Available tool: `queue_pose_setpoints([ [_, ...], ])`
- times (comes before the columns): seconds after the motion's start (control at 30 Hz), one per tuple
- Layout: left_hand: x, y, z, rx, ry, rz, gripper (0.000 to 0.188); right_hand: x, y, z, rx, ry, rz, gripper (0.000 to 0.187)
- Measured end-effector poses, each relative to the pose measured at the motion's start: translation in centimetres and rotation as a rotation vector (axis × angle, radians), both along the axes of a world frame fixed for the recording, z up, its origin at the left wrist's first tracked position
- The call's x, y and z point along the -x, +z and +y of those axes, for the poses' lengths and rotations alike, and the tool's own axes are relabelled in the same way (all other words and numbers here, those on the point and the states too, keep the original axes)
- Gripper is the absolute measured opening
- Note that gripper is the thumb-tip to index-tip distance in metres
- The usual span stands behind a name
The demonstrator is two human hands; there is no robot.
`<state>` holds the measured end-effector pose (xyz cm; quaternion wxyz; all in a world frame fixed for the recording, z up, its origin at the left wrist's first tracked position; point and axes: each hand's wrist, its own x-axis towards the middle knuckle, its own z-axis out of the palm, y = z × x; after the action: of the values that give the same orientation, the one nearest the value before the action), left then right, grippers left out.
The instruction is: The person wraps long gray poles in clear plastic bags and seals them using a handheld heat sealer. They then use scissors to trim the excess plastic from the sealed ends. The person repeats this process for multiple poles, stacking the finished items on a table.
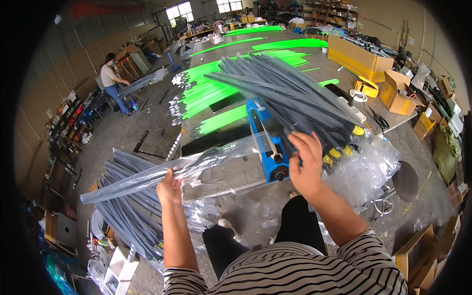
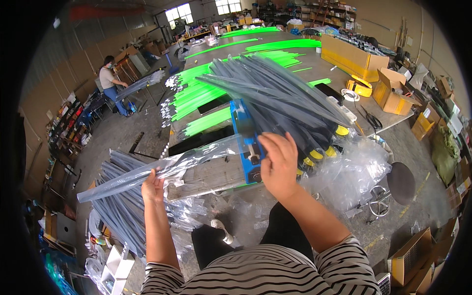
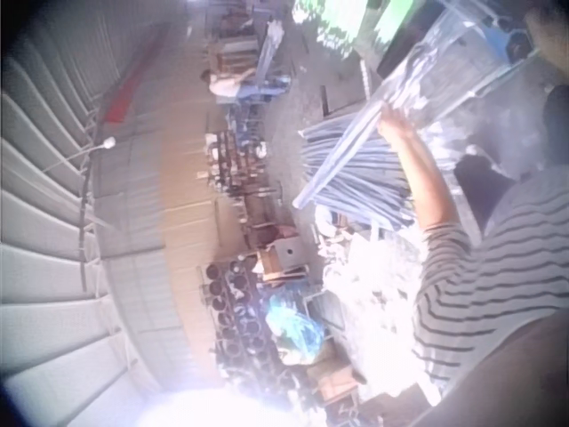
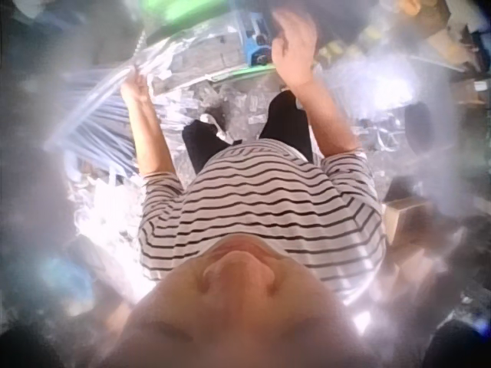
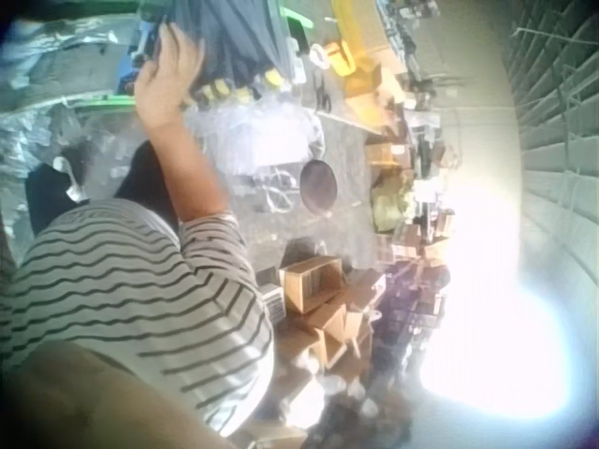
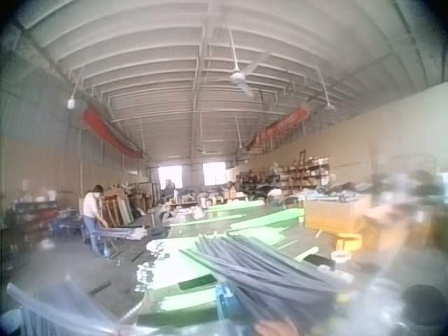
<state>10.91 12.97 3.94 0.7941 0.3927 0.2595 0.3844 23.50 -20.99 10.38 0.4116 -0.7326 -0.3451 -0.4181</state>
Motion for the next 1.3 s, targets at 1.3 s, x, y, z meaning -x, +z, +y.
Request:
queue_pose_setpoints([
  [1.3, 26.5, 0.2, -7.3, -0.846, -0.351, 0.57, 0.008, 8.6, 5.7, 7.6, 0.062, 1.073, 0.852, 0.017],
])
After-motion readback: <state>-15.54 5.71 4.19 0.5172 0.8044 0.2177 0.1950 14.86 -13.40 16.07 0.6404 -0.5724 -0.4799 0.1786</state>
